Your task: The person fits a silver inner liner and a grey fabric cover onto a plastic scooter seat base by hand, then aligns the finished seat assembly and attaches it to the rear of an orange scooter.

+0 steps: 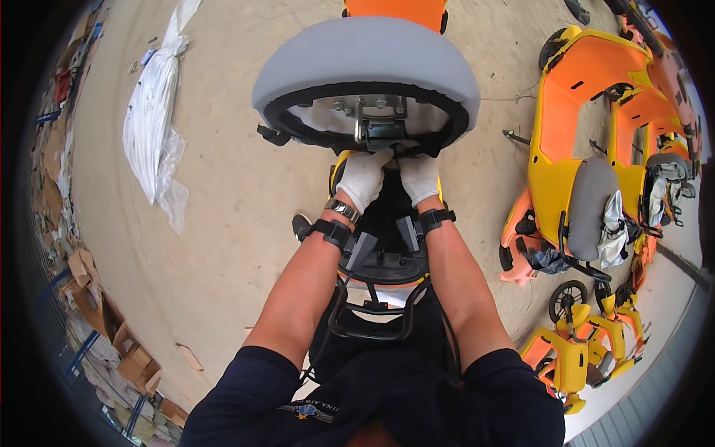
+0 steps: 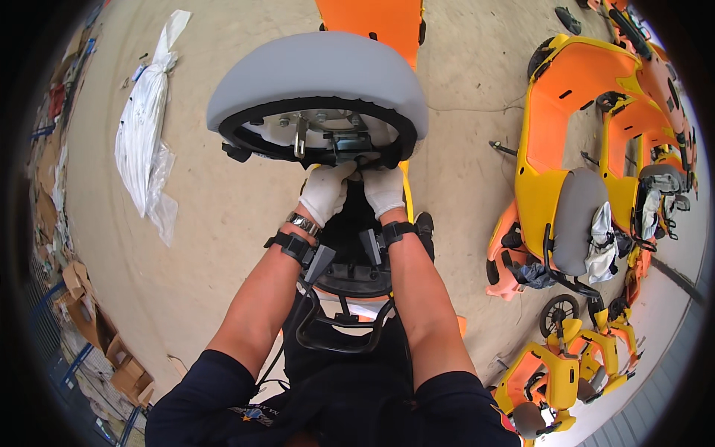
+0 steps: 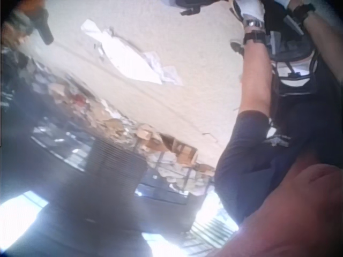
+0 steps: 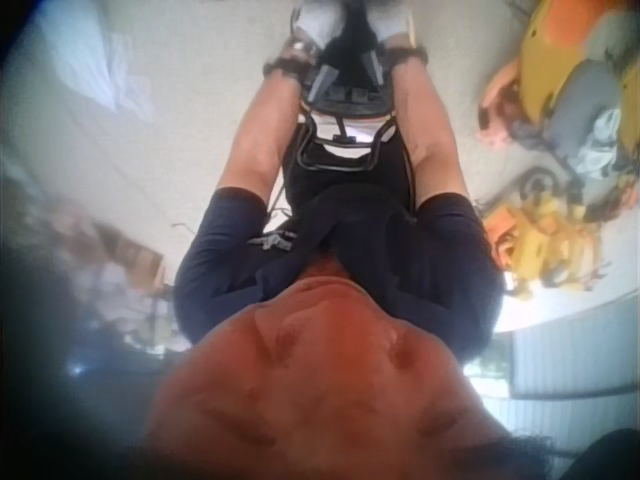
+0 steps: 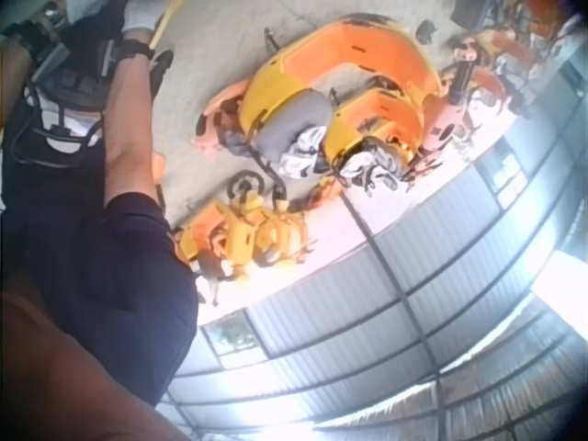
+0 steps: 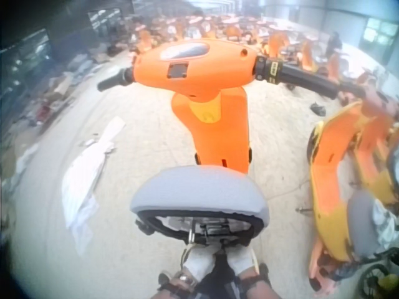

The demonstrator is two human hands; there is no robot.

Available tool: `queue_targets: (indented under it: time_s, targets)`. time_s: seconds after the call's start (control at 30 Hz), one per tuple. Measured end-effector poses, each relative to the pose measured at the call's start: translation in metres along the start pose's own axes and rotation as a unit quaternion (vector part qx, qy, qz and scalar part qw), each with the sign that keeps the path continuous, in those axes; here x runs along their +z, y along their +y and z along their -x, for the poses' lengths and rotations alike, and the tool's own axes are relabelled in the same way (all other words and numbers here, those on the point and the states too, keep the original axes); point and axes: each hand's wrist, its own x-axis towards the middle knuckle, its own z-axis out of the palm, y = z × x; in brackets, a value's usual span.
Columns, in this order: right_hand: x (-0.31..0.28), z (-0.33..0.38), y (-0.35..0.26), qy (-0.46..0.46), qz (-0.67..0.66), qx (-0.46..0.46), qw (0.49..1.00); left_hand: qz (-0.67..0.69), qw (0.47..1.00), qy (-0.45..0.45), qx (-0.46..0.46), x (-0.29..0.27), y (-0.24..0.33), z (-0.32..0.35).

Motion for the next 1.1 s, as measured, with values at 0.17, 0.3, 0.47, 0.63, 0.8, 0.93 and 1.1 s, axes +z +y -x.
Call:
queue_targets:
  time_s: [0.17, 0.3, 0.47, 0.63, 0.8, 0.93, 1.1]
  targets:
    - [-0.020, 0.003, -0.020, -0.102, -0.018, 0.096, 0.990, 0.056, 0.996, -0.028, 0.069, -0.002, -0.009, -0.003]
    - [-0.069, 0.015, -0.079, -0.055, -0.097, 0.101, 0.989, 0.116, 0.991, -0.051, 0.047, -0.004, -0.012, 0.004]
    - [-0.061, -0.019, -0.096, -0.043, 0.038, 0.023, 0.998, 0.143, 0.985, -0.087, 0.053, -0.010, -0.025, -0.005]
    - [-0.052, -0.039, -0.088, -0.133, 0.036, 0.032, 0.990, -0.021, 0.981, -0.079, 0.177, -0.014, -0.026, -0.011]
    - [-0.049, -0.041, -0.090, -0.117, 0.000, 0.091, 0.989, 0.041, 0.992, -0.065, 0.102, -0.013, -0.018, -0.002]
    - [-0.061, -0.046, -0.088, -0.209, 0.106, 0.139, 0.962, 0.050, 0.992, -0.061, 0.103, -0.010, -0.018, 0.002]
    - [-0.070, -0.056, -0.093, -0.281, 0.129, 0.205, 0.929, 0.019, 0.991, -0.061, 0.120, -0.010, -0.017, 0.003]
